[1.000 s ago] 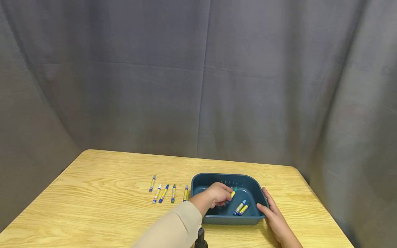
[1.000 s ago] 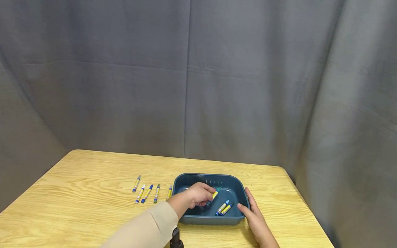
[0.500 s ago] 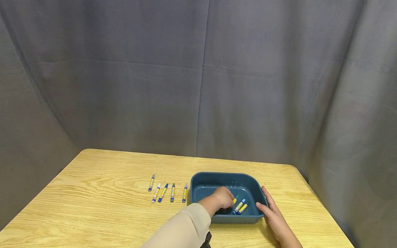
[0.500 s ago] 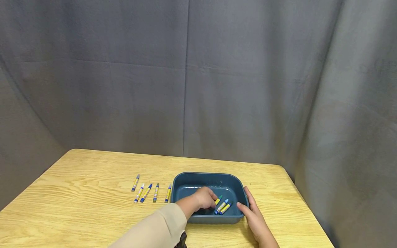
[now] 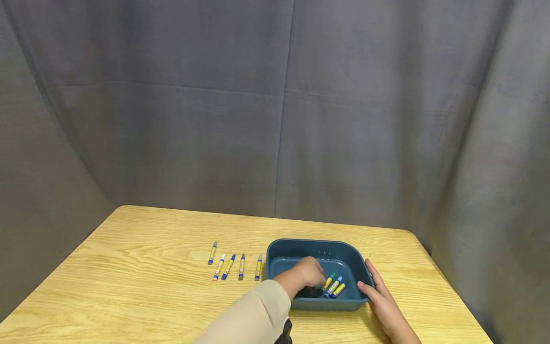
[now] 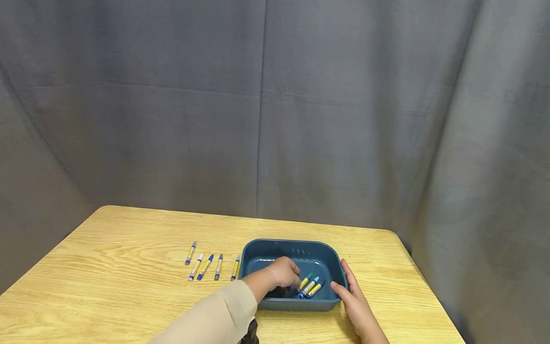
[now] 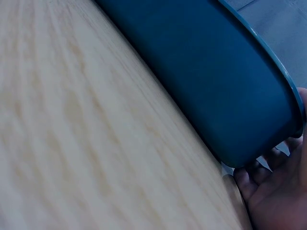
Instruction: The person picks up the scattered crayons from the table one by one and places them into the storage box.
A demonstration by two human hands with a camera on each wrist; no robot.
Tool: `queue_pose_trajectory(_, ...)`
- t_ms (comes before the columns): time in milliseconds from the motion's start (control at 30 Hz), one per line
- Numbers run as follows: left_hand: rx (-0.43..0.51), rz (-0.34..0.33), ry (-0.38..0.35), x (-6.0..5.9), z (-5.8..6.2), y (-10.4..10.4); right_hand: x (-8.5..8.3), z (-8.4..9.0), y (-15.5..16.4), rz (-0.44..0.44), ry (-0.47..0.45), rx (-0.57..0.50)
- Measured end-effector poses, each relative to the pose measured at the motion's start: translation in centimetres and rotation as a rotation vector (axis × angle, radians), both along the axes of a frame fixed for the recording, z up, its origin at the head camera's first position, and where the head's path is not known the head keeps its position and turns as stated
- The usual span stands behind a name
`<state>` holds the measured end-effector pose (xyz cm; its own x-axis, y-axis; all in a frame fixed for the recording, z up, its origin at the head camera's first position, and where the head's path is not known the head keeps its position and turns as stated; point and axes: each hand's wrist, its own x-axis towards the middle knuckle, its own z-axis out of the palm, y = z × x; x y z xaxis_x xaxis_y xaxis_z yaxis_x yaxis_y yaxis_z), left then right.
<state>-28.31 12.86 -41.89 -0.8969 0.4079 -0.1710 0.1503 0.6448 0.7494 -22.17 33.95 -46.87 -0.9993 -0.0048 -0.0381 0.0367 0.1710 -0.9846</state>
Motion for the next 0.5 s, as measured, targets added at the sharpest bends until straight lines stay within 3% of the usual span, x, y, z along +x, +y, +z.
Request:
queue_pose_trajectory(333, 0.28, 0.05, -0.095, -1.1, 2.0, -4.0, 0.0, 0.1, 0.1, 0.006, -0.02, 0.016)
queue_pose_trajectory(500, 0.339, 0.063, -0.09, -1.8, 3.2, -7.2, 0.0, 0.0, 0.2, 0.005, -0.02, 0.014)
